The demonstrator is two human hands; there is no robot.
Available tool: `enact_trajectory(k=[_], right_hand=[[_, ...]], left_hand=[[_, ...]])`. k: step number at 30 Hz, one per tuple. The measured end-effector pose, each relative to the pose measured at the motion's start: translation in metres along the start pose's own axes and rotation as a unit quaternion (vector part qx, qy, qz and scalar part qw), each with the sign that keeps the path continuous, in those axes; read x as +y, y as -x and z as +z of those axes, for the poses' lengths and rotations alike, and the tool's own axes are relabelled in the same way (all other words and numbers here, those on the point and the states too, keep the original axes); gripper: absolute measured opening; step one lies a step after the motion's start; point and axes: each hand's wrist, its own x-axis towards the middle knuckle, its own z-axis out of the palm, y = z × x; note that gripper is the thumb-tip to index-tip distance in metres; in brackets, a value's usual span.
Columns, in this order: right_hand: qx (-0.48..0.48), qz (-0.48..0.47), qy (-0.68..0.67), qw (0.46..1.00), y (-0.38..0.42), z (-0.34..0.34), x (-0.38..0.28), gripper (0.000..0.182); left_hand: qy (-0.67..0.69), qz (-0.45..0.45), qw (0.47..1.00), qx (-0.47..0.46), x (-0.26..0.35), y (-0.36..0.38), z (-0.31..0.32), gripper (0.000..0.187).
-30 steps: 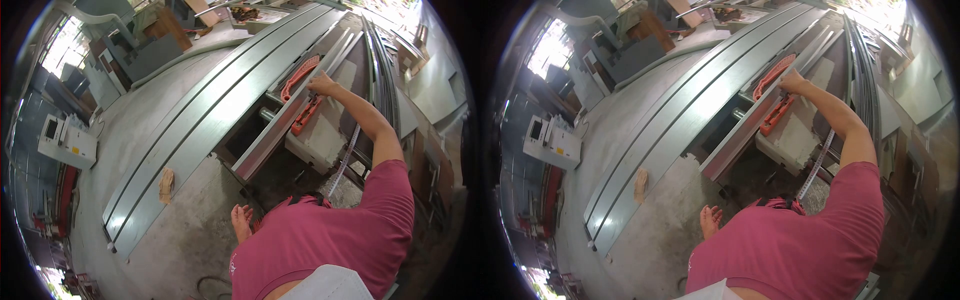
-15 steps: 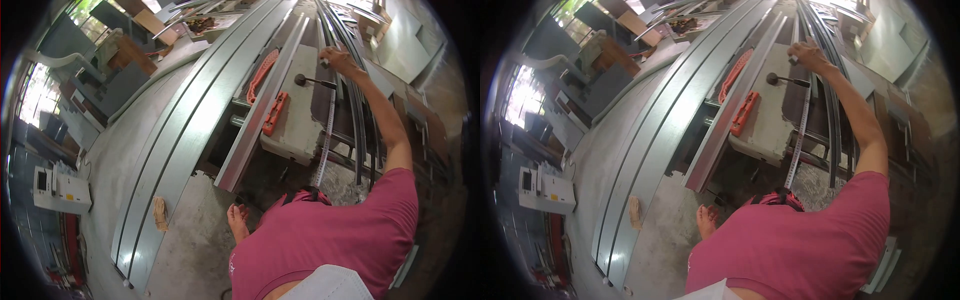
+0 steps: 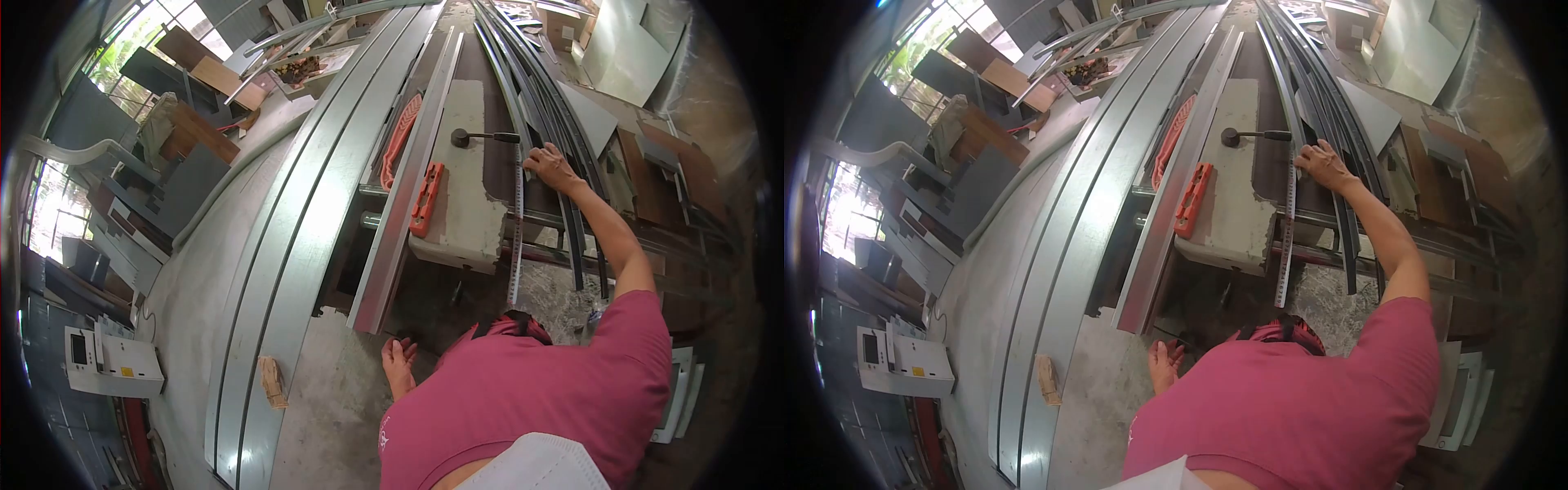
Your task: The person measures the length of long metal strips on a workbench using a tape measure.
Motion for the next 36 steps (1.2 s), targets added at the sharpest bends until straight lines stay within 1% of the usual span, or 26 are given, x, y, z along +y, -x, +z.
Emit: enact_trajectory(k=[1,3,6,8,9,12,14,15,17,18,20,21,23,25,27,28,29,31,32,36], right_hand=[[0.006,0.008,-0.012,1.000,0.001,0.004,-0.003,0.016],[-0.002,0.013,-0.026,1.000,0.005,0.012,-0.008,0.017],[-0.012,-0.011,-0.023,1.000,0.009,0.022,-0.013,0.018],[-0.057,0.012,-0.054,0.997,0.009,0.022,-0.017,0.020],[-0.058,0.012,-0.056,0.997,0.009,0.022,-0.018,0.020],[-0.035,0.007,-0.054,0.998,0.014,0.022,-0.020,0.022],[0.021,0.013,-0.058,0.998,0.016,0.023,-0.019,0.023],[0.021,0.016,-0.058,0.998,0.018,0.022,-0.017,0.023],[0.056,0.089,-0.016,0.994,0.024,0.018,-0.013,0.029],[0.055,0.090,-0.016,0.994,0.026,0.016,-0.010,0.029],[0.079,0.216,-0.004,0.973,0.030,0.012,-0.005,0.032],[0.079,0.218,-0.004,0.973,0.032,0.011,-0.002,0.032],[0.068,0.322,-0.015,0.944,0.038,0.011,0.005,0.030],[0.081,0.330,-0.023,0.940,0.040,0.011,0.006,0.029],[0.107,0.356,-0.080,0.925,0.037,0.014,0.001,0.027],[0.093,0.379,-0.132,0.911,0.032,0.017,0.000,0.026],[0.093,0.378,-0.132,0.912,0.028,0.021,-0.002,0.026],[0.128,0.366,-0.154,0.909,0.018,0.027,-0.009,0.026],[0.102,0.376,-0.176,0.904,0.011,0.025,-0.011,0.027],[0.116,0.374,-0.212,0.895,-0.010,0.051,-0.008,0.029]], left_hand=[[0.003,0.001,1.000,0.003,0.001,0.001,-0.001,0.047],[0.000,0.001,1.000,0.003,-0.002,0.001,-0.004,0.045],[-0.007,-0.002,1.000,0.007,-0.003,0.004,-0.006,0.043],[-0.011,-0.005,1.000,0.012,-0.006,0.004,-0.008,0.044],[-0.008,-0.010,1.000,0.010,-0.008,0.002,-0.010,0.044],[-0.014,-0.017,1.000,0.006,-0.011,0.003,-0.009,0.045],[-0.019,-0.016,1.000,0.004,-0.010,0.002,-0.005,0.045],[-0.017,-0.019,1.000,0.003,-0.009,0.001,-0.003,0.045],[-0.017,-0.023,1.000,0.000,-0.008,0.000,-0.002,0.045],[-0.020,-0.021,1.000,-0.002,-0.008,-0.001,-0.001,0.045],[-0.024,-0.020,1.000,-0.005,-0.007,-0.003,-0.002,0.044],[-0.028,-0.020,0.999,-0.007,-0.006,-0.004,-0.002,0.044],[-0.033,-0.020,0.999,-0.010,-0.005,-0.006,-0.001,0.044],[-0.029,-0.020,0.999,-0.005,-0.004,-0.006,0.000,0.044],[-0.032,-0.020,0.999,-0.012,-0.004,-0.007,0.000,0.043],[-0.034,-0.018,0.999,-0.017,-0.003,-0.007,0.001,0.043],[-0.033,-0.018,0.999,-0.016,-0.003,-0.007,0.002,0.043],[-0.041,-0.027,0.999,-0.006,0.000,-0.006,0.004,0.044],[-0.040,-0.028,0.999,-0.003,0.000,-0.006,0.003,0.044],[-0.018,-0.015,1.000,0.012,-0.005,-0.005,-0.002,0.047]])
